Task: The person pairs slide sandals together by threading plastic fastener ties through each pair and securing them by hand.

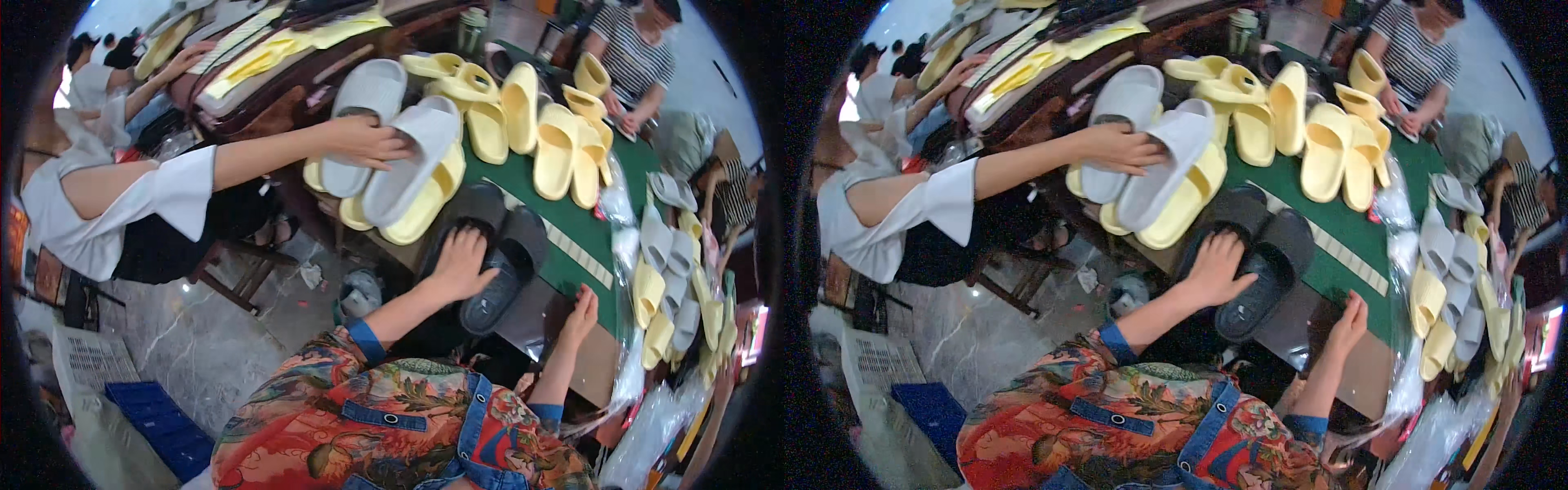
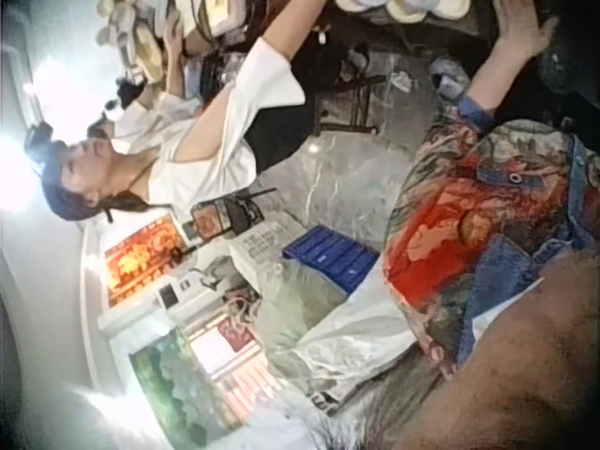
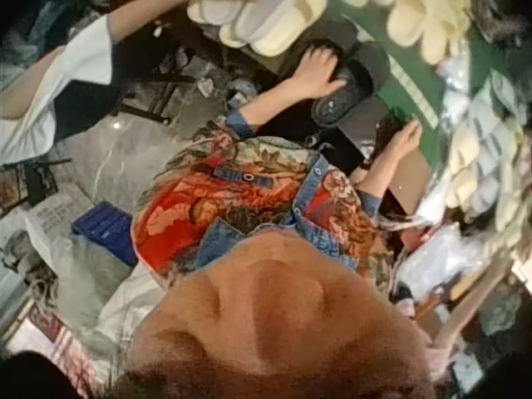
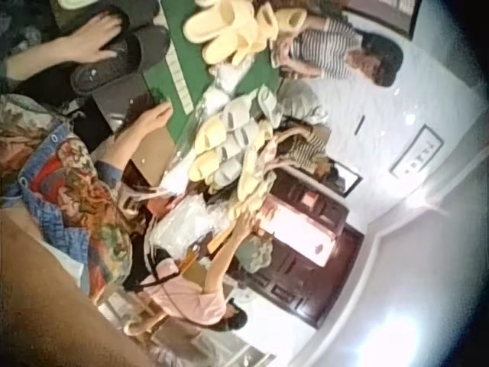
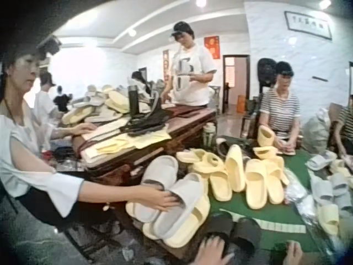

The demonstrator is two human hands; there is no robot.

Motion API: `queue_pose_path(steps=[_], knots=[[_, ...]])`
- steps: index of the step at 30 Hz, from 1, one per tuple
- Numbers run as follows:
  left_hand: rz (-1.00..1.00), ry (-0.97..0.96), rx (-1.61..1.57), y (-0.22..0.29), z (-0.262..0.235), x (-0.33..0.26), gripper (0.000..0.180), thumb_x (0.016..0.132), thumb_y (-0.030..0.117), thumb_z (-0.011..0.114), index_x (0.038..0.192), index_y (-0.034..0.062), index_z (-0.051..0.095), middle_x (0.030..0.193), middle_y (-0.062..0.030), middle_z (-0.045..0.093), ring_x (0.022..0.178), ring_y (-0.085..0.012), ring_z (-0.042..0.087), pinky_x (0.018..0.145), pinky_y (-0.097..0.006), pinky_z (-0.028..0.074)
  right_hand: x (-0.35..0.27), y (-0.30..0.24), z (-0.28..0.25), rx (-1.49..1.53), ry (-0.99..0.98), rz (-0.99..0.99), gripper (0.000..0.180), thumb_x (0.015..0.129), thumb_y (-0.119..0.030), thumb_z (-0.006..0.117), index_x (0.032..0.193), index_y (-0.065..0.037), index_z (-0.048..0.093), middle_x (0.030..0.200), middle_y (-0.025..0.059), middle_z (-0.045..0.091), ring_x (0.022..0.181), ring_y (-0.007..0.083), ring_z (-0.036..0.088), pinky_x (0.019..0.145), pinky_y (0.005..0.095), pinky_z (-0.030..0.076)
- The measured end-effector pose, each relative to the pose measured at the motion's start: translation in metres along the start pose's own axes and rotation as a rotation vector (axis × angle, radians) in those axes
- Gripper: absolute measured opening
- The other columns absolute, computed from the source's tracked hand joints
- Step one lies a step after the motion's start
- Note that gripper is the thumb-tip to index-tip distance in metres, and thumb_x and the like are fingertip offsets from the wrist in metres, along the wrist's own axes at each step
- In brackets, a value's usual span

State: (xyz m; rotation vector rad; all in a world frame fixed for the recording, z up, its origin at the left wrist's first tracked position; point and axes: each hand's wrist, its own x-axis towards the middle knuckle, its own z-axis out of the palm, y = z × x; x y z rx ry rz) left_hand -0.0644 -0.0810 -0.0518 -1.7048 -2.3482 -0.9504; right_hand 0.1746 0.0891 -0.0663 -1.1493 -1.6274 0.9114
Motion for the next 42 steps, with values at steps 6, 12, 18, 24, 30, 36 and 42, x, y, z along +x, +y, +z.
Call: queue_pose_path(steps=[6,12,18,24,30,36,42], knots=[[-0.01,-0.099,-0.079,-0.014,-0.01,0.008,0.047,0.078,0.031,0.057,0.112,-0.0001,0.05,0.12,-0.0205,0.045,0.117,-0.0349,0.038,0.101,-0.049,0.024,-0.008,-0.032,0.035,0.078,-0.172,-0.088,0.033,0.095,-0.023,0.043,0.115,0.002,0.051,0.112,0.0092,0.055,0.104,0.0177,0.05,0.092,0.0283,0.037],[-0.069,-0.267,-0.012,-0.003,-0.033,0.033,0.054,0.076,0.04,0.059,0.106,-0.0035,0.051,0.11,-0.0197,0.049,0.111,-0.0344,0.042,0.1,-0.049,0.026,0.012,-0.078,0.099,-0.038,-0.261,-0.168,0.035,0.095,-0.025,0.043,0.119,0.001,0.05,0.117,0.012,0.052,0.109,0.019,0.048,0.095,0.0298,0.036],[-0.101,-0.169,-0.01,-0.013,0.005,0.04,0.052,0.08,0.04,0.056,0.105,-0.0051,0.055,0.111,-0.0217,0.05,0.111,-0.0361,0.042,0.101,-0.051,0.024,0.021,-0.039,0.121,0.219,-0.165,-0.105,0.031,0.095,-0.022,0.043,0.109,0.003,0.055,0.107,0.0098,0.057,0.102,0.0167,0.052,0.092,0.0278,0.037],[-0.07,-0.082,-0.033,-0.015,0.006,0.034,0.042,0.085,0.032,0.051,0.096,-0.008,0.058,0.105,-0.0262,0.051,0.108,-0.0397,0.043,0.1,-0.053,0.023,0.025,-0.037,0.111,0.133,-0.053,-0.088,0.034,0.096,-0.026,0.041,0.103,0.002,0.059,0.097,0.0081,0.06,0.091,0.015,0.053,0.081,0.0271,0.04],[0.014,-0.058,-0.098,0.003,-0.038,0.032,0.039,0.077,0.028,0.057,0.086,-0.0093,0.059,0.101,-0.0266,0.05,0.106,-0.0404,0.041,0.097,-0.051,0.025,0.043,-0.012,0.1,0.204,0.055,0.04,0.041,0.094,-0.035,0.04,0.101,0.001,0.06,0.095,0.0083,0.061,0.086,0.0157,0.054,0.072,0.027,0.041],[-0.106,0.172,0.138,-0.031,-0.136,0.051,0.035,0.075,0.025,0.061,0.085,-0.008,0.061,0.105,-0.0302,0.046,0.106,-0.043,0.039,0.097,-0.051,0.026,0.046,-0.01,0.094,0.467,0.053,0.163,0.041,0.094,-0.038,0.042,0.1,-0.001,0.06,0.093,0.0065,0.06,0.085,0.0146,0.052,0.069,0.0267,0.04],[-0.218,0.315,0.152,-0.114,-0.181,0.08,0.04,0.078,0.026,0.06,0.097,-0.0085,0.058,0.11,-0.0287,0.046,0.109,-0.0422,0.038,0.096,-0.05,0.028,0.042,-0.008,0.099,0.291,-0.029,0.094,0.04,0.096,-0.035,0.039,0.101,-0.001,0.06,0.094,0.0047,0.061,0.082,0.011,0.052,0.065,0.0241,0.038]])
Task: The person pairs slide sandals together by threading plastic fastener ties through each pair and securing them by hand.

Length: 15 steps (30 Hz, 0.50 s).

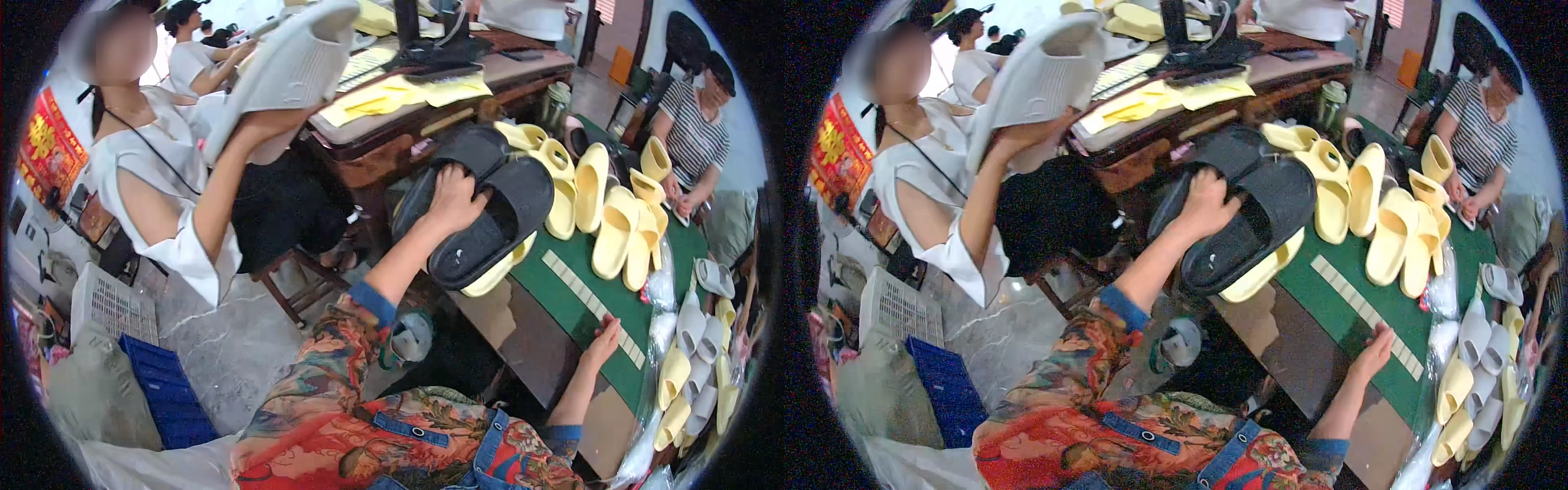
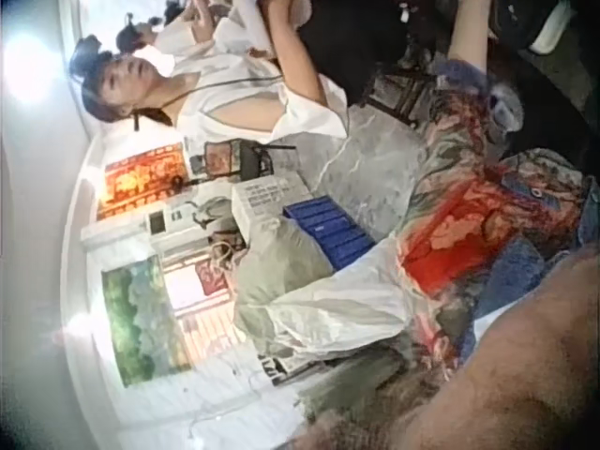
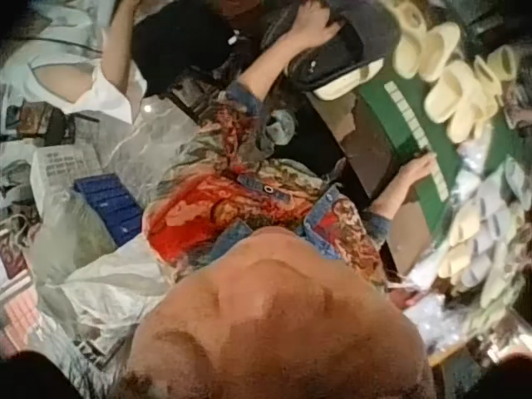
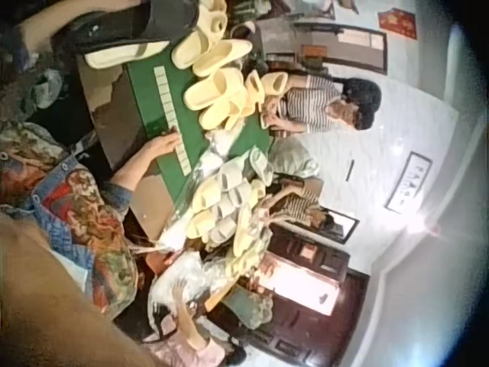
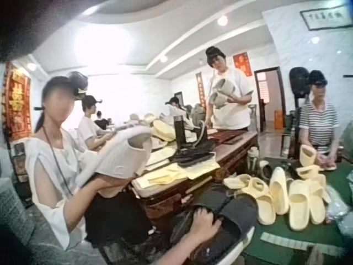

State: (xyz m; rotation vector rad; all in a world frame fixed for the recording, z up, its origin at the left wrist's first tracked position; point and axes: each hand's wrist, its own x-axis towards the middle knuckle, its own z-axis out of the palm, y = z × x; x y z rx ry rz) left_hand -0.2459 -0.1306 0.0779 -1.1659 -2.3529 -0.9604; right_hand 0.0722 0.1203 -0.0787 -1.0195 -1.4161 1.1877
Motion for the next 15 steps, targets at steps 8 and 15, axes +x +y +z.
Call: queue_pose_path(steps=[8,15], knots=[[-0.079,-0.173,0.228,-0.049,0.046,0.002,0.052,0.078,0.035,0.062,0.11,-0.006,0.053,0.116,-0.0232,0.044,0.118,-0.0374,0.035,0.106,-0.052,0.014,0.005,0.005,-0.006,0.028,-0.048,-0.001,0.036,0.095,-0.033,0.042,0.098,-0.002,0.06,0.092,0.0033,0.06,0.08,0.0101,0.051,0.064,0.0224,0.037],[-0.04,-0.071,0.2,-0.053,0.061,-0.002,0.054,0.076,0.036,0.063,0.111,-0.0034,0.052,0.115,-0.0201,0.045,0.116,-0.0358,0.035,0.106,-0.053,0.011,-0.04,-0.065,0.031,-0.064,-0.187,-0.289,0.026,0.093,-0.021,0.048,0.103,0.0,0.059,0.094,0.0035,0.061,0.08,0.0098,0.053,0.07,0.0228,0.042]])
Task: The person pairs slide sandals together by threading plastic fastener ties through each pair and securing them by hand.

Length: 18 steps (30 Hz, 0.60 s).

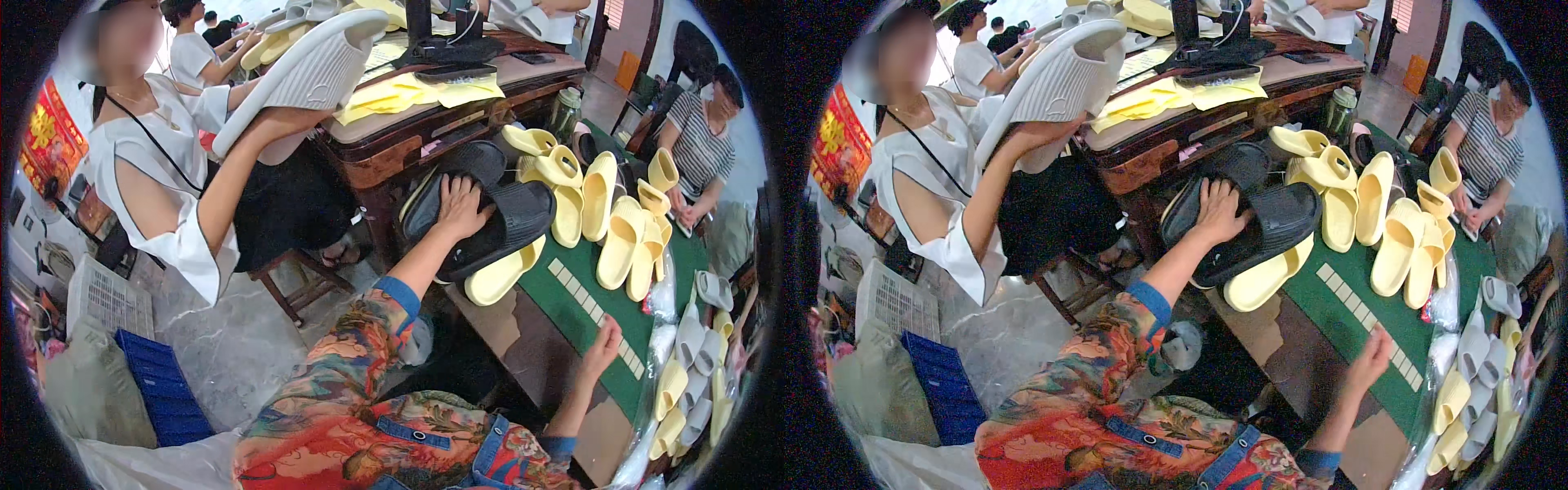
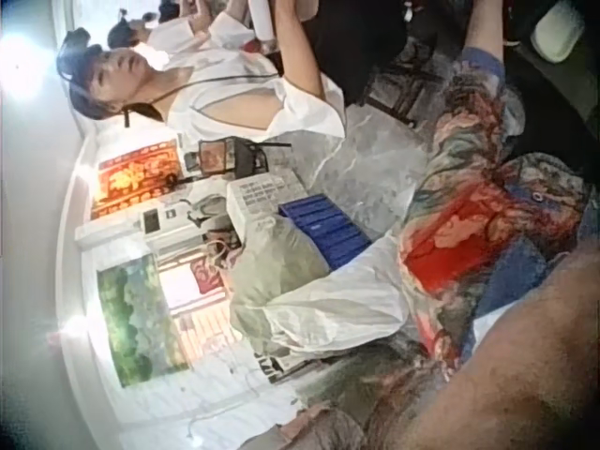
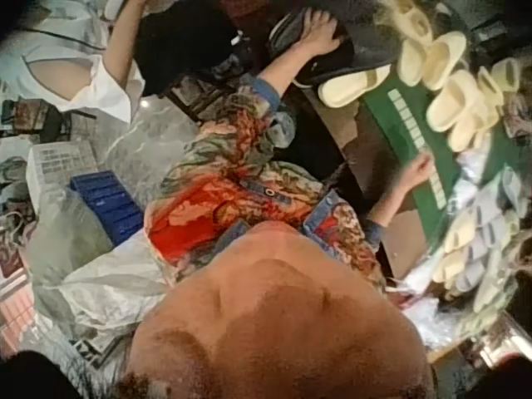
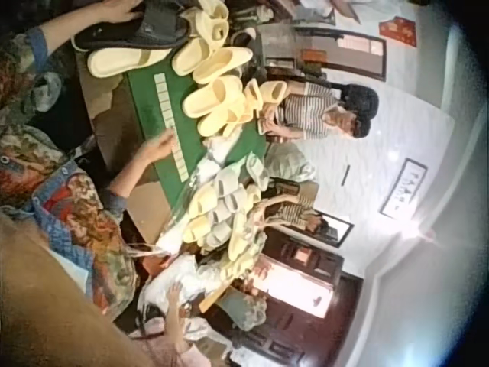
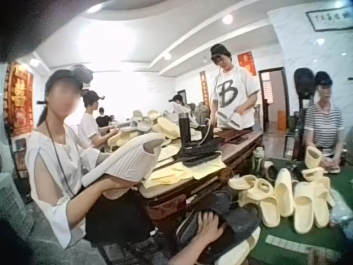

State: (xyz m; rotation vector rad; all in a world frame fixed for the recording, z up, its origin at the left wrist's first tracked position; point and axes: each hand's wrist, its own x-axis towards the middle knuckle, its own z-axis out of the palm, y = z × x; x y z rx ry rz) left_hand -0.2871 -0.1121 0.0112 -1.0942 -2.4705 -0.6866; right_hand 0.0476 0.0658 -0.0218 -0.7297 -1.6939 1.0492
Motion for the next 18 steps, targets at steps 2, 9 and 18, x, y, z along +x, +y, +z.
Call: queue_pose_path(steps=[2,9,18], knots=[[-0.015,-0.007,0.056,0.001,0.001,0.001,0.052,0.076,0.035,0.062,0.111,-0.0023,0.053,0.115,-0.0195,0.045,0.116,-0.0352,0.036,0.106,-0.053,0.012,-0.016,-0.092,0.034,0.085,-0.511,0.046,0.029,0.086,-0.012,0.055,0.112,-0.001,0.058,0.09,0.0054,0.062,0.071,0.012,0.055,0.067,0.0264,0.046],[-0.024,0.0,0.026,0.005,0.002,0.001,0.056,0.074,0.036,0.063,0.114,-0.0017,0.052,0.119,-0.019,0.045,0.118,-0.0347,0.036,0.106,-0.052,0.013,-0.012,-0.187,0.103,-0.212,-0.92,-0.386,0.027,0.081,-0.018,0.062,0.105,-0.007,0.06,0.06,0.0119,0.056,0.051,0.0257,0.055,0.05,0.0335,0.043],[-0.063,-0.052,-0.02,-0.002,0.001,0.005,0.062,0.073,0.038,0.065,0.115,-0.0039,0.049,0.121,-0.0199,0.043,0.118,-0.0353,0.034,0.106,-0.052,0.014,-0.01,-0.117,0.074,-0.195,-0.633,-0.067,0.02,0.084,-0.016,0.06,0.099,-0.003,0.061,0.057,0.0048,0.054,0.051,0.0097,0.049,0.049,0.0265,0.04]])
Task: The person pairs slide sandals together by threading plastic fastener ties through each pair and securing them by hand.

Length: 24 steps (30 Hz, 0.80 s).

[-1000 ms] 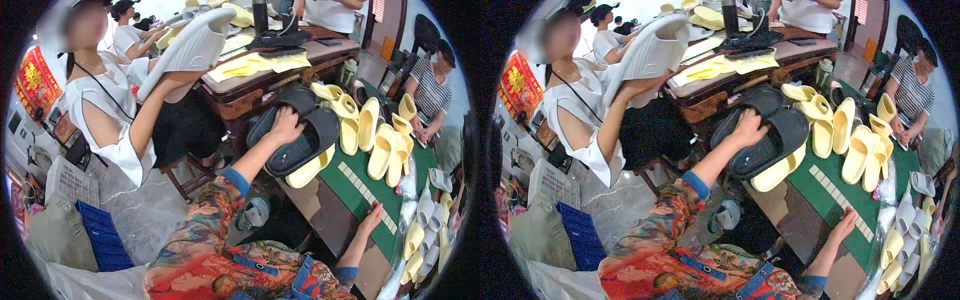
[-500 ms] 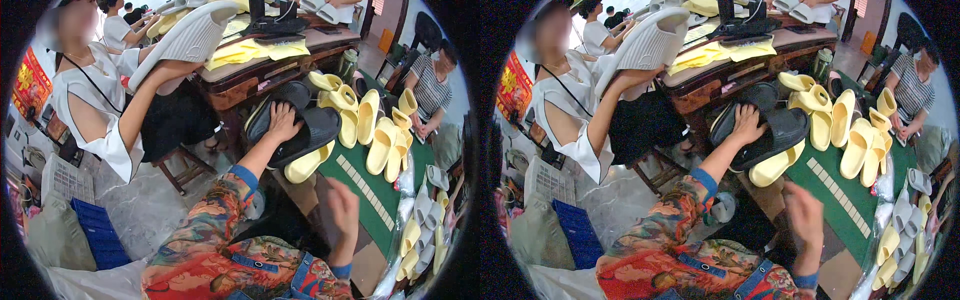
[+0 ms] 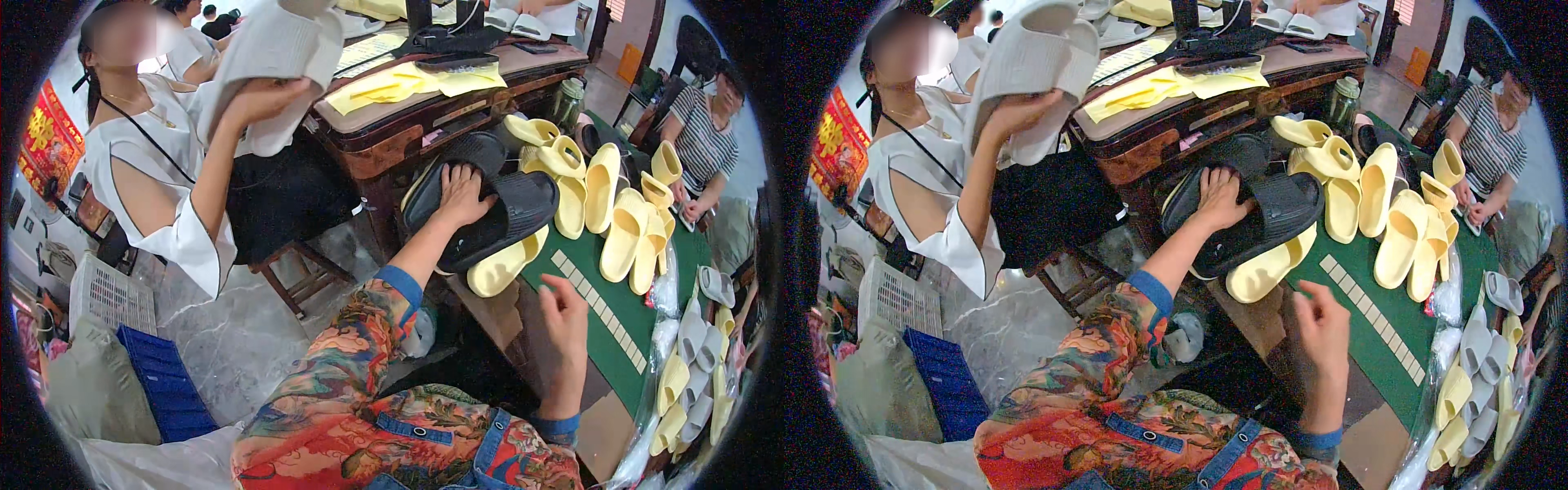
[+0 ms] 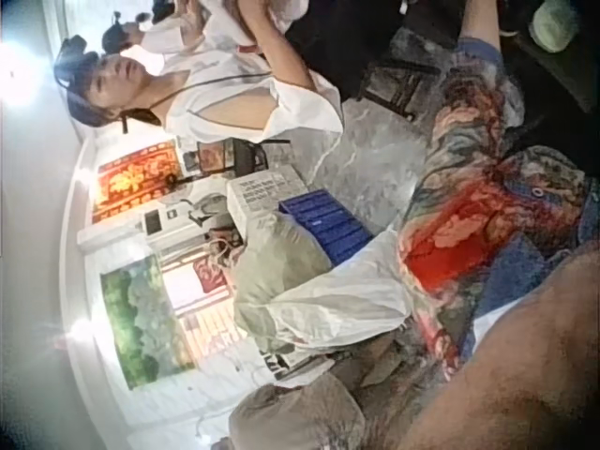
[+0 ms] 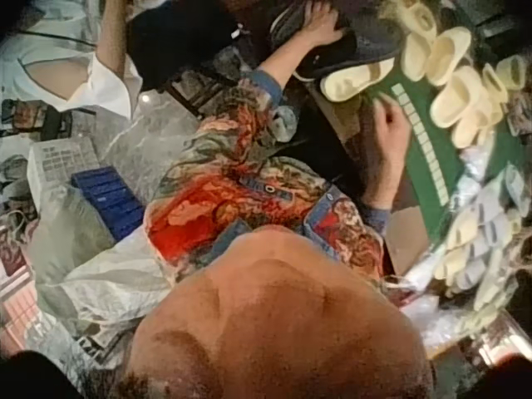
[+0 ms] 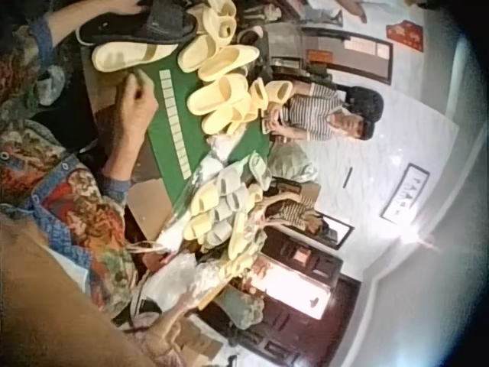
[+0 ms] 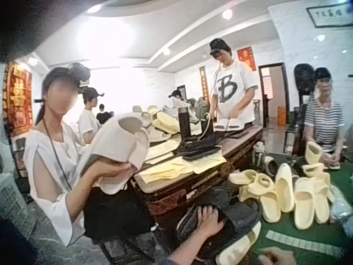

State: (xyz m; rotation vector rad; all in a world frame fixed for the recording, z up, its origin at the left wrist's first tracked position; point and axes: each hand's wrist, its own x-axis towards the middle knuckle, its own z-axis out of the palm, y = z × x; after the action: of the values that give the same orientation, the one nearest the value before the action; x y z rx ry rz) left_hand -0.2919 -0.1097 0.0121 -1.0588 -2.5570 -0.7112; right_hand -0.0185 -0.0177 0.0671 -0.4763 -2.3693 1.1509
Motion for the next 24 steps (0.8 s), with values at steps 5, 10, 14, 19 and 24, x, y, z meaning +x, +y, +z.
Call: queue_pose_path(steps=[5,10,14,19,24], knots=[[0.074,0.049,0.003,-0.004,-0.004,0.003,0.06,0.073,0.037,0.066,0.113,-0.0047,0.05,0.121,-0.0207,0.043,0.119,-0.036,0.034,0.106,-0.052,0.014,-0.027,0.118,-0.025,0.048,0.252,0.158,0.016,0.088,-0.016,0.056,0.093,-0.001,0.061,0.063,-0.0009,0.051,0.055,0.0066,0.045,0.051,0.0214,0.037],[0.084,-0.013,-0.048,0.012,-0.022,-0.002,0.055,0.071,0.032,0.067,0.108,-0.0056,0.051,0.115,-0.0217,0.045,0.117,-0.0367,0.036,0.106,-0.051,0.015,-0.037,0.179,-0.035,0.236,0.318,0.221,0.017,0.089,-0.017,0.054,0.09,-0.001,0.06,0.065,-0.0023,0.05,0.058,0.0068,0.045,0.052,0.0212,0.036],[0.049,0.064,-0.046,0.015,-0.012,-0.002,0.047,0.071,0.022,0.067,0.104,-0.0064,0.051,0.11,-0.0227,0.046,0.114,-0.0378,0.037,0.106,-0.051,0.018,-0.039,0.172,-0.022,0.003,0.316,0.158,0.017,0.089,-0.018,0.054,0.087,-0.002,0.06,0.066,0.0009,0.053,0.06,0.0079,0.048,0.056,0.0231,0.039],[0.029,0.063,0.052,0.007,0.008,0.002,0.043,0.074,0.018,0.063,0.107,-0.0054,0.05,0.117,-0.0223,0.045,0.118,-0.0361,0.036,0.106,-0.052,0.017,-0.04,0.15,-0.02,-0.114,0.262,0.157,0.014,0.087,-0.016,0.056,0.087,-0.003,0.061,0.065,0.0051,0.057,0.059,0.0108,0.05,0.057,0.0259,0.041],[0.11,0.096,0.009,0.004,0.001,0.006,0.042,0.076,0.02,0.062,0.106,-0.0052,0.05,0.112,-0.022,0.046,0.114,-0.0367,0.038,0.105,-0.053,0.018,-0.039,0.149,-0.022,-0.143,0.274,0.117,0.014,0.088,-0.017,0.056,0.087,-0.003,0.061,0.063,0.0049,0.057,0.057,0.0107,0.05,0.055,0.0265,0.041]])
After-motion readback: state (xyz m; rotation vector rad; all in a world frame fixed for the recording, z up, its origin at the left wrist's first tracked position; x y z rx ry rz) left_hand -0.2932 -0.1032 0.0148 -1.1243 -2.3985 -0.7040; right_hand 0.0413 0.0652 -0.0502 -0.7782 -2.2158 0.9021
